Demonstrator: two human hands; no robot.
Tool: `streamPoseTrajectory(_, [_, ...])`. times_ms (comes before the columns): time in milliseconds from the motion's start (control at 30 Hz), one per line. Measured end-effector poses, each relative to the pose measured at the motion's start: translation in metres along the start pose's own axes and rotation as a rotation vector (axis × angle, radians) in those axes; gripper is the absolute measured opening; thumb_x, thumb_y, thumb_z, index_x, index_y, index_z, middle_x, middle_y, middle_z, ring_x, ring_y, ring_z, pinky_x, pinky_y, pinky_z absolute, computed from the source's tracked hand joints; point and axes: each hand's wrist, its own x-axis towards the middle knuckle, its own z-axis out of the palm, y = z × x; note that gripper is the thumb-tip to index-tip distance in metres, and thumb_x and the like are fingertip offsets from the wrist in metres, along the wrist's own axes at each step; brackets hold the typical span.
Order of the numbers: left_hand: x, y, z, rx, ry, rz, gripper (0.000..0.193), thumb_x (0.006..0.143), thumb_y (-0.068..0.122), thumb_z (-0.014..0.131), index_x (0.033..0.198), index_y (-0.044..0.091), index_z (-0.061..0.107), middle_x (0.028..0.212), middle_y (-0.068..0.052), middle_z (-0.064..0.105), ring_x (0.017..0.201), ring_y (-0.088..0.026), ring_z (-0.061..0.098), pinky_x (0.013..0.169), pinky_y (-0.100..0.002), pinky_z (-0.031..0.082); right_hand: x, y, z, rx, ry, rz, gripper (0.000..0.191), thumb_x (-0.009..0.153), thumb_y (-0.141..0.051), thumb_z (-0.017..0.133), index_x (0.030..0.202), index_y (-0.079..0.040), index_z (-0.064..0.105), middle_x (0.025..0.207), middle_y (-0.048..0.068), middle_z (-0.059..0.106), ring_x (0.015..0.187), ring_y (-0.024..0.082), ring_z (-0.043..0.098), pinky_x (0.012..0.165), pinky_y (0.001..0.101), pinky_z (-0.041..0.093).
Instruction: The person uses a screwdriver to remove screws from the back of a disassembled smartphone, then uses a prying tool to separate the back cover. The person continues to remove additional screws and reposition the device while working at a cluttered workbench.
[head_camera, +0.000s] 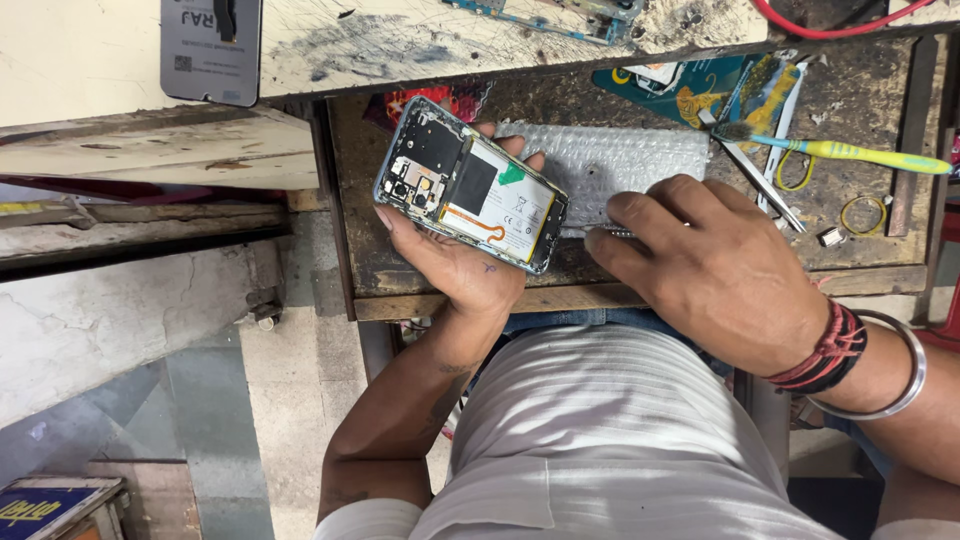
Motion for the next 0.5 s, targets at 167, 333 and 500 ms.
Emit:
streamPoseTrajectory(167, [-0.0005, 0.0006, -0.0014, -0.005, -0.017, 0.003, 0.089, 0.104, 0.079, 0.024, 0.152, 0.008, 0.046, 0.141, -0.018, 0.057, 0.124, -0.036, 0.062, 0.108, -0.062, 0.049, 0.0000, 0.0017, 0.0016, -0.025, -0.231, 0.056, 0.037, 0.088, -0.022, 0.064, 0.122, -0.011, 0.072, 0.102, 0.004, 0.067, 0.093, 0.020, 0.064, 0.073, 0.0313, 0.057])
streamPoseTrajectory(333, [0.0003, -0.0012, -0.0011, -0.006, -0.006, 0.008, 0.089, 0.105, 0.079, 0.024, 0.152, 0.007, 0.046, 0.141, -0.018, 0.057, 0.123, -0.036, 0.062, 0.108, -0.062, 0.049, -0.0018, 0.0003, 0.0002, -0.023, -0.170, 0.075, 0.043, 0.078, -0.015, 0.066, 0.121, -0.014, 0.074, 0.105, 0.007, 0.069, 0.090, 0.021, 0.064, 0.068, 0.0305, 0.057])
streamPoseTrajectory(500, [-0.0003, -0.0007, 0.0003, 0.010, -0.006, 0.021, 0.088, 0.105, 0.079, 0.024, 0.152, 0.007, 0.047, 0.140, -0.019, 0.058, 0.122, -0.037, 0.063, 0.106, -0.063, 0.049, -0.0027, 0.0015, -0.0010, 0.046, -0.061, 0.041, 0.034, 0.083, -0.020, 0.064, 0.115, -0.014, 0.073, 0.107, 0.004, 0.069, 0.094, 0.021, 0.065, 0.074, 0.0318, 0.057])
